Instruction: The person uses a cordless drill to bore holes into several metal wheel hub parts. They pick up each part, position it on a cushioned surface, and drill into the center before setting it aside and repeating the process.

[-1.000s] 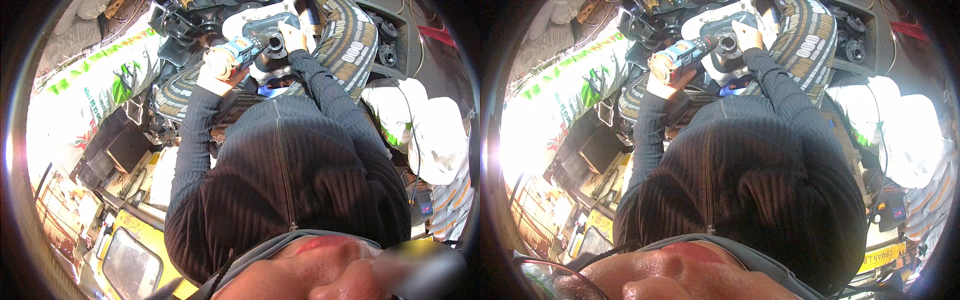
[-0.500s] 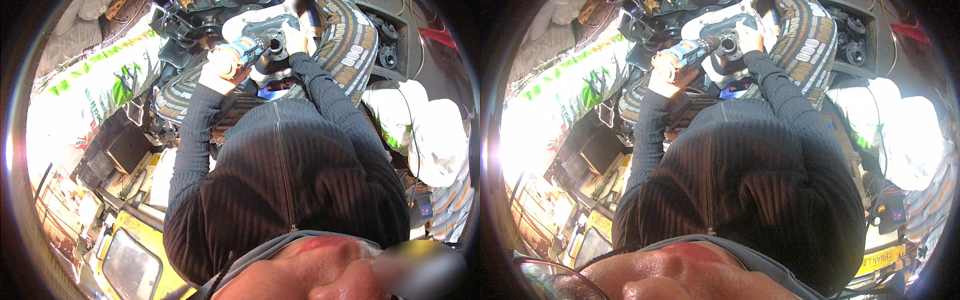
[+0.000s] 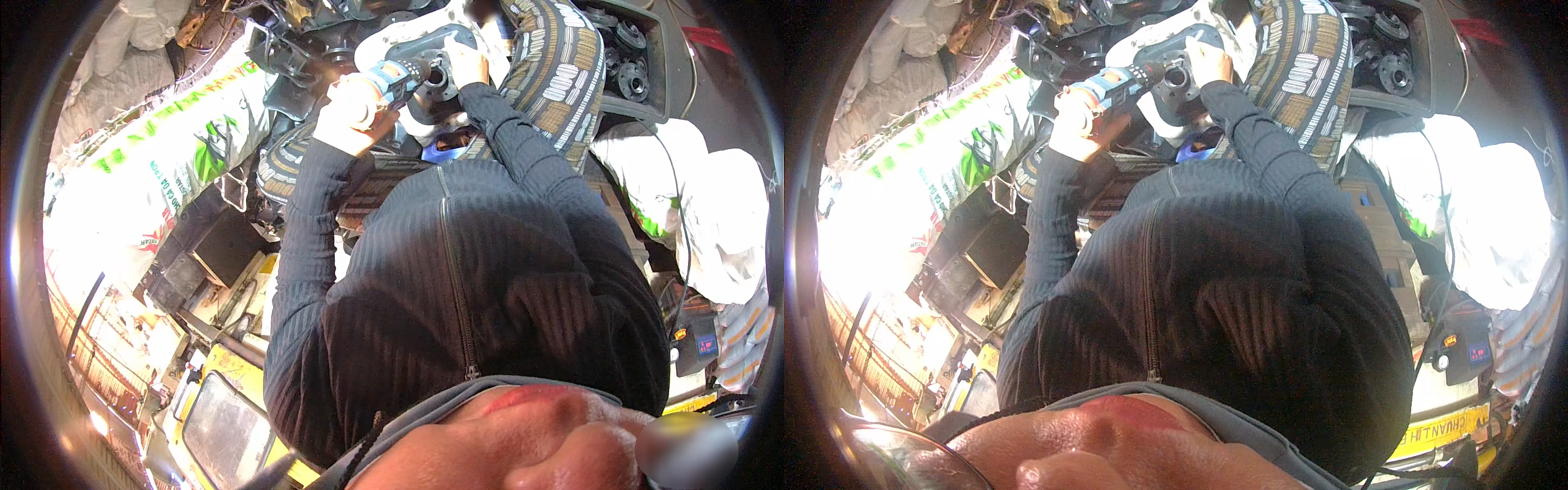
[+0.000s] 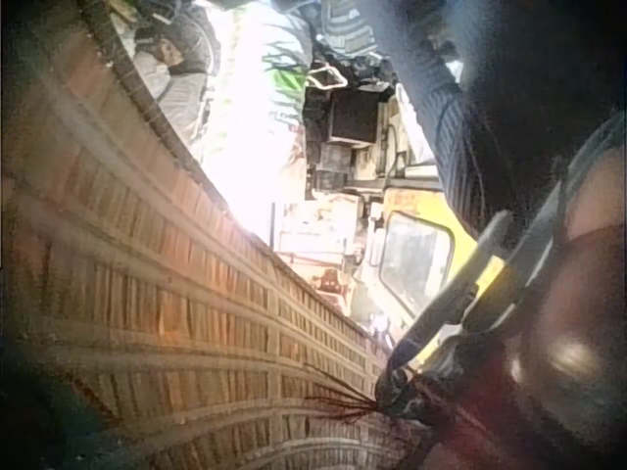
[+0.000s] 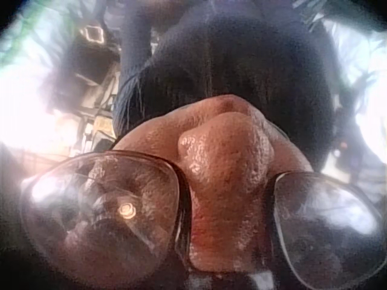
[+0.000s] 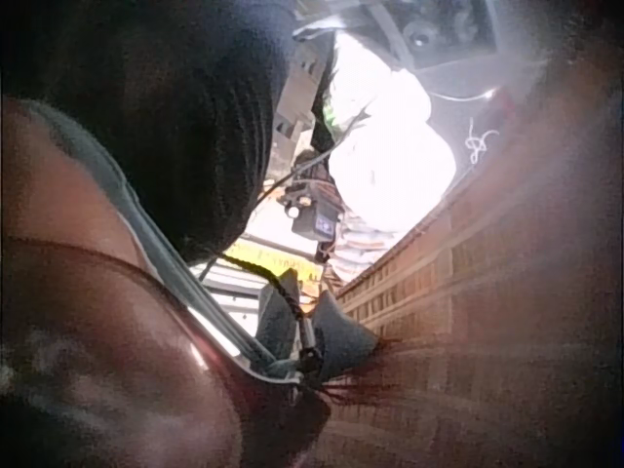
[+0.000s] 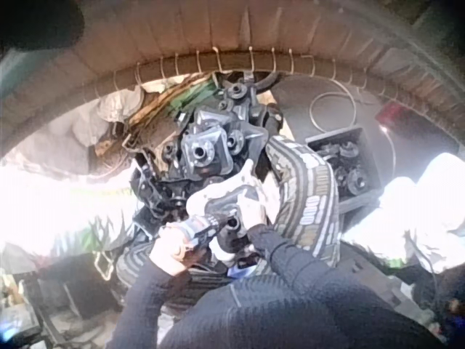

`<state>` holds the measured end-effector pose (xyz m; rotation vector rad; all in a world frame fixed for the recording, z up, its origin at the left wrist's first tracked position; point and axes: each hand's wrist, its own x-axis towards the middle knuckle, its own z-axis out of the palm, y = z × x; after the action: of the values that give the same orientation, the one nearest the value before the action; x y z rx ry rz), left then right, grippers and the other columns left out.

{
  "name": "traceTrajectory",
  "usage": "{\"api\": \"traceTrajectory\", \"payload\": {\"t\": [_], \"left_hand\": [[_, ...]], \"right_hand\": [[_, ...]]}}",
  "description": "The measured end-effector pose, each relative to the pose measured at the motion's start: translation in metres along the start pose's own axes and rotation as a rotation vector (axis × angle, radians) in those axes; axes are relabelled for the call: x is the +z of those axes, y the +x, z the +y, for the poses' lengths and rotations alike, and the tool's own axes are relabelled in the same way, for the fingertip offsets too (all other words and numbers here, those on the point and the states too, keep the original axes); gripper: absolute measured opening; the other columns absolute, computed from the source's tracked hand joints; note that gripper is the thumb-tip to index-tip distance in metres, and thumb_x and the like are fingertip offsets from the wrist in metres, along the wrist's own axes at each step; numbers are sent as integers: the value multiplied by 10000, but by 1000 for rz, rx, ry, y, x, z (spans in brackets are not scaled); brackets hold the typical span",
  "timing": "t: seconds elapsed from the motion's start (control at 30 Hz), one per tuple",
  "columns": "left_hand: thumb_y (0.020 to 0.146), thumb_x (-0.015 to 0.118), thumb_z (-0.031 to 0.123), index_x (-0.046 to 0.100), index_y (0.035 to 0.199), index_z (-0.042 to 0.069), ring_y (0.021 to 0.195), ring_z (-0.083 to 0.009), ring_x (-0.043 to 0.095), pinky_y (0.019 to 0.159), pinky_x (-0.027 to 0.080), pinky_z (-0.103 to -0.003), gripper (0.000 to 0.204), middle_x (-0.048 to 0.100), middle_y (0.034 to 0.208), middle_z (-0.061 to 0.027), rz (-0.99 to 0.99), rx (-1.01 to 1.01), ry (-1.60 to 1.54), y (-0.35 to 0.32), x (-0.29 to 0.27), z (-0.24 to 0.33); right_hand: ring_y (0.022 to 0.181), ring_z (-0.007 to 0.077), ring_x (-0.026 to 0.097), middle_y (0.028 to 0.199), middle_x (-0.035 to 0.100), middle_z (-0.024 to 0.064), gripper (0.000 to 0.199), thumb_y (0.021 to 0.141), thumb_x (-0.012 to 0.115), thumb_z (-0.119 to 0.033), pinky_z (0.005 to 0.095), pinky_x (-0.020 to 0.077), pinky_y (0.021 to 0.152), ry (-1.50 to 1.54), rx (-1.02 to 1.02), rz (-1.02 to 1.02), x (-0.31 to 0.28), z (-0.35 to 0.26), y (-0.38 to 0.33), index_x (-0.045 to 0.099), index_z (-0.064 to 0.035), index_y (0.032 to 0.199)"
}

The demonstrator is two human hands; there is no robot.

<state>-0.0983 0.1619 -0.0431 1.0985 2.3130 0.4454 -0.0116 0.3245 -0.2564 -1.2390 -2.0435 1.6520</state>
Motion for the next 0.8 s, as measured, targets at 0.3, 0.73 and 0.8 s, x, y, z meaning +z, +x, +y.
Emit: {"api": "traceTrajectory", "payload": {"t": [0.3,0.73,0.8], "left_hand": [[707,719,311,541,1138,78,1032,-260,518,967,340,-359,521,582,1074,-101,-124,-41,180,5,-5,1],[650,743,11,513,1094,-22,902,-183,576,709,487,-302,501,582,1019,-112,148,-16,-220,-25,-32,27],[641,751,15,507,1102,-23,929,-189,573,739,485,-306,523,582,1029,-115,152,50,-216,-25,-39,28]], "right_hand": [[560,293,537,611,574,145,401,828,541,-415,366,428,578,53,20,113,-5,-10,-12,619,-48,685],[490,196,395,510,484,97,434,752,645,-432,341,393,548,109,78,-7,3,-12,-17,572,-29,607],[493,173,382,496,465,71,427,738,666,-423,333,391,545,130,95,-2,6,-15,-16,566,-34,592]]}}
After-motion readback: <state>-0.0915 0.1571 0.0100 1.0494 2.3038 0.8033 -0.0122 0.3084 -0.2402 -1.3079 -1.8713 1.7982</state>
